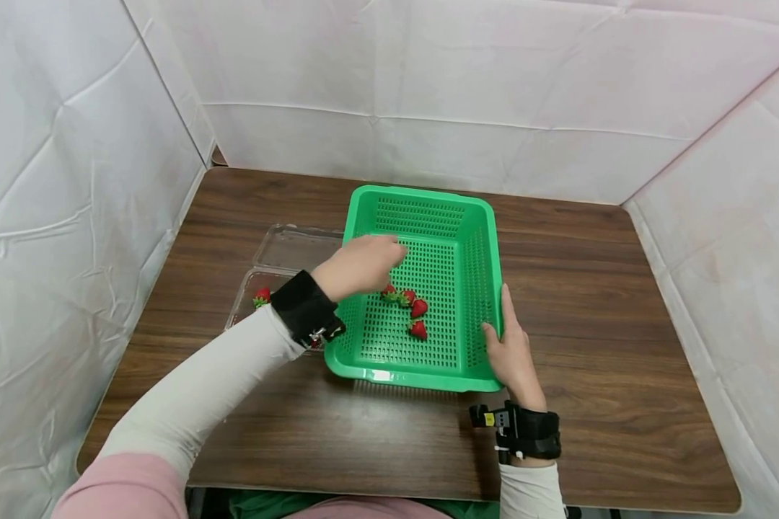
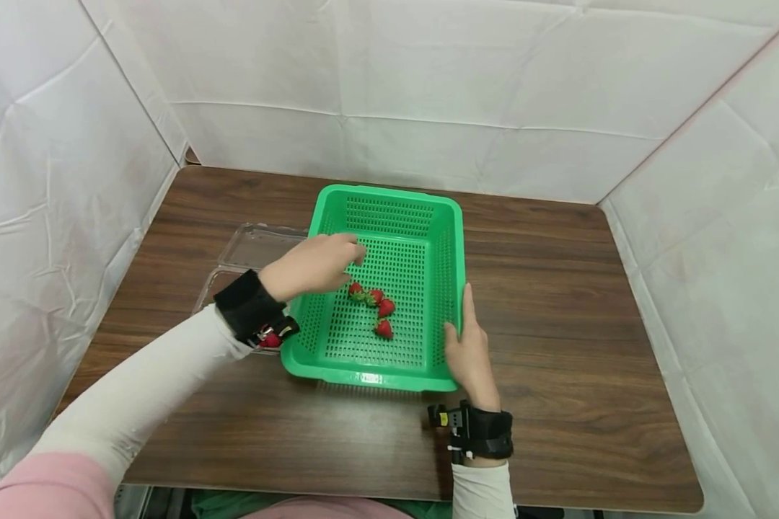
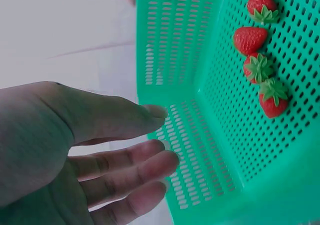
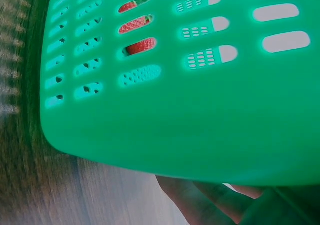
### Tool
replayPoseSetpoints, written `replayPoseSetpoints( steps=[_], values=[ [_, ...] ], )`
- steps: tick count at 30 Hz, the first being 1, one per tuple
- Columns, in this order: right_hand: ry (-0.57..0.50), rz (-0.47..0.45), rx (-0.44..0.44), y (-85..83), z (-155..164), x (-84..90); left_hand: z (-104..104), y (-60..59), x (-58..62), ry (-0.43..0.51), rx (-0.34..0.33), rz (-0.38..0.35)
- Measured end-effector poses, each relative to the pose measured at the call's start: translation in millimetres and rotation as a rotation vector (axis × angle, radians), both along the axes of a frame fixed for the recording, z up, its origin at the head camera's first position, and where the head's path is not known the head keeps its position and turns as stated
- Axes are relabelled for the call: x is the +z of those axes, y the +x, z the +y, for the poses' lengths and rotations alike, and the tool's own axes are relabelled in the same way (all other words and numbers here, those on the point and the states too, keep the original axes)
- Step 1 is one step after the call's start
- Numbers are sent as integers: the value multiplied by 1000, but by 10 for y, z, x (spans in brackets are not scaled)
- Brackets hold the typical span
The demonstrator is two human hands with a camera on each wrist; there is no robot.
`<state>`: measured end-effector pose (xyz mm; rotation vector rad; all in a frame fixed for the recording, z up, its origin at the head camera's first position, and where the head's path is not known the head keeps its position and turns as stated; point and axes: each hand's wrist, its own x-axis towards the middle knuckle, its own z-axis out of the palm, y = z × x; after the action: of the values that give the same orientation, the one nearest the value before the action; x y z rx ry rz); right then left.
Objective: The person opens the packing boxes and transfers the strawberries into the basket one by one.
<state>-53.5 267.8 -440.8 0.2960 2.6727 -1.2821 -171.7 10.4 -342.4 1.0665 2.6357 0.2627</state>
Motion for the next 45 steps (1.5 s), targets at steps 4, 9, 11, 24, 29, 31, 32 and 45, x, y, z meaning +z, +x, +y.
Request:
replayPoseSetpoints(
  steps=[4,9,11,24,29,31,32,45],
  values=[
    [-2,11,-1,5,-2,7,-180,68,34,80,15,51],
    [8,26,9,7,-3,8,-386,130,13,121,34,103],
    [12,27,12,8,-5,11,-470,140,-1,126,47,111],
    [6,29,4,21,8,1,-940,162,-158,89,184,10],
    [0,21,2,30,0,-3,-1078,173,-286,36,209,-28],
    [-2,16,-1,28,-5,-1,-1121,178,-330,34,218,-45],
    [0,14,-1,25,-6,1,-1140,181,-350,35,221,-53],
    [4,15,-1,14,-9,0,-1267,136,-591,4,226,-114]
  ],
)
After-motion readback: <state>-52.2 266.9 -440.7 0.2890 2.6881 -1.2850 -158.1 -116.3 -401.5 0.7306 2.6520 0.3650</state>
